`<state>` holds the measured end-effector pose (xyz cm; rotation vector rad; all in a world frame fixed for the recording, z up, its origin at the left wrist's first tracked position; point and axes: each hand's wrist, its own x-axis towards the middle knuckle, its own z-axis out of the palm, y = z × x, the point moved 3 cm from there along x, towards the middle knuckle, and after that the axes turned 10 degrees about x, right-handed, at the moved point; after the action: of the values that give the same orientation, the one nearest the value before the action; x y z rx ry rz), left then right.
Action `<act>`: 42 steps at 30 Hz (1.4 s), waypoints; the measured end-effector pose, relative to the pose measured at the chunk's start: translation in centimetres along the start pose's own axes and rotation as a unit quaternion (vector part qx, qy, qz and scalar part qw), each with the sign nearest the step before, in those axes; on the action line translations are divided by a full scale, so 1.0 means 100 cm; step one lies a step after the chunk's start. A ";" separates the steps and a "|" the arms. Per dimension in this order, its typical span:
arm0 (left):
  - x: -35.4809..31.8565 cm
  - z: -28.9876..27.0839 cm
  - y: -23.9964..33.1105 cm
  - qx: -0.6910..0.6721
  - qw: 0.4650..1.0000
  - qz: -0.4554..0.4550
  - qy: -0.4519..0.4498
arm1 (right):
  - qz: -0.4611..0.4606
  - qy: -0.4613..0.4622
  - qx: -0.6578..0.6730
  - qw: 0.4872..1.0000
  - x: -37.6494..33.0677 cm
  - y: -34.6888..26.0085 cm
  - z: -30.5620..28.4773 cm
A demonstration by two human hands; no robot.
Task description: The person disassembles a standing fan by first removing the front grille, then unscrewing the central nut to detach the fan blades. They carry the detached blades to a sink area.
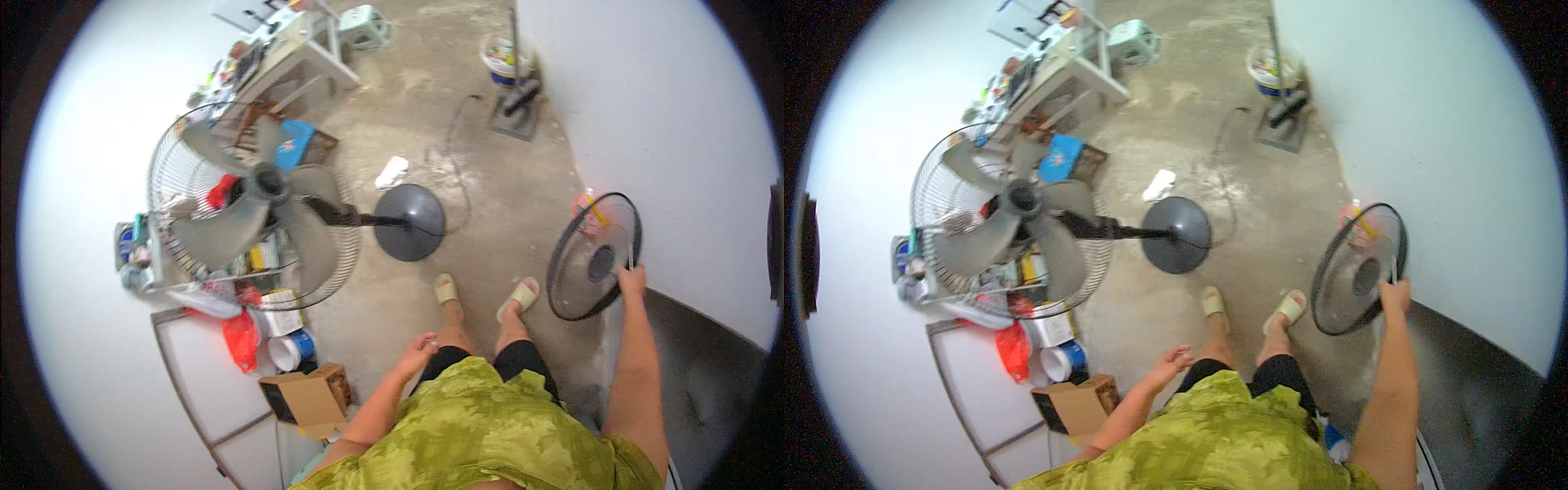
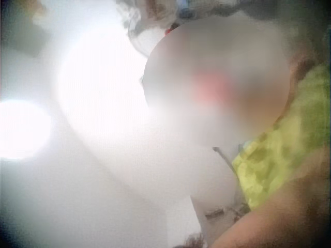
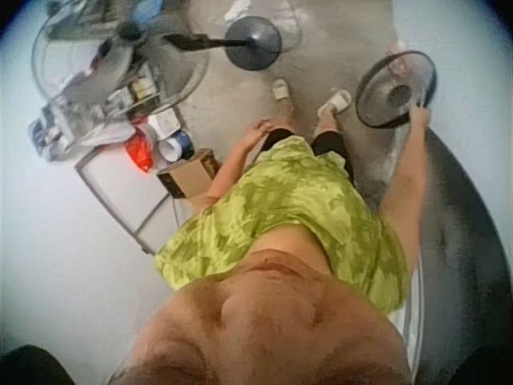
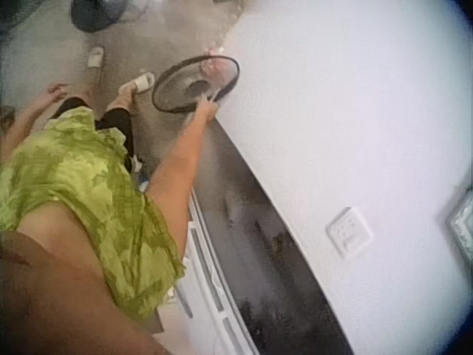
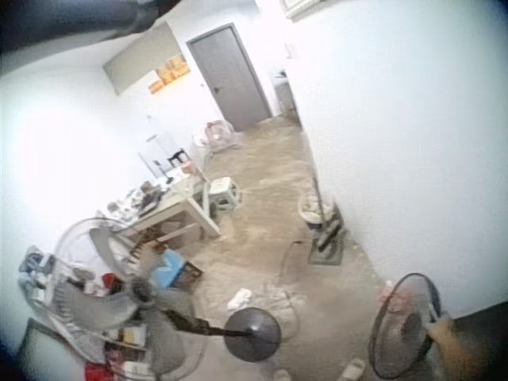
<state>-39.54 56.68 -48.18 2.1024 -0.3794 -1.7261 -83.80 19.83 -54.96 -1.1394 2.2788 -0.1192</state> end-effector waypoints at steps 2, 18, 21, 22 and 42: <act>0.005 0.002 -0.005 -0.004 1.000 0.013 -0.026 | 0.026 -0.038 0.039 0.998 0.006 0.004 0.003; 0.017 0.023 0.001 0.054 0.998 -0.026 -0.028 | -0.056 -0.031 -0.073 0.995 0.060 0.013 0.038; 0.023 0.024 -0.001 0.051 0.998 -0.019 -0.037 | -0.124 -0.028 -0.062 0.990 0.059 0.019 0.039; 0.025 0.024 0.000 0.050 0.998 -0.016 -0.037 | -0.132 -0.037 -0.052 0.989 0.058 0.020 0.040; 0.025 0.042 -0.020 0.052 0.996 -0.067 -0.007 | -0.114 -0.033 -0.158 0.980 0.105 -0.020 0.114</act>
<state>-43.23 56.81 -52.02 2.2356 -0.3461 -1.8323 -81.10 12.59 -68.58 -1.5416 2.1521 0.1964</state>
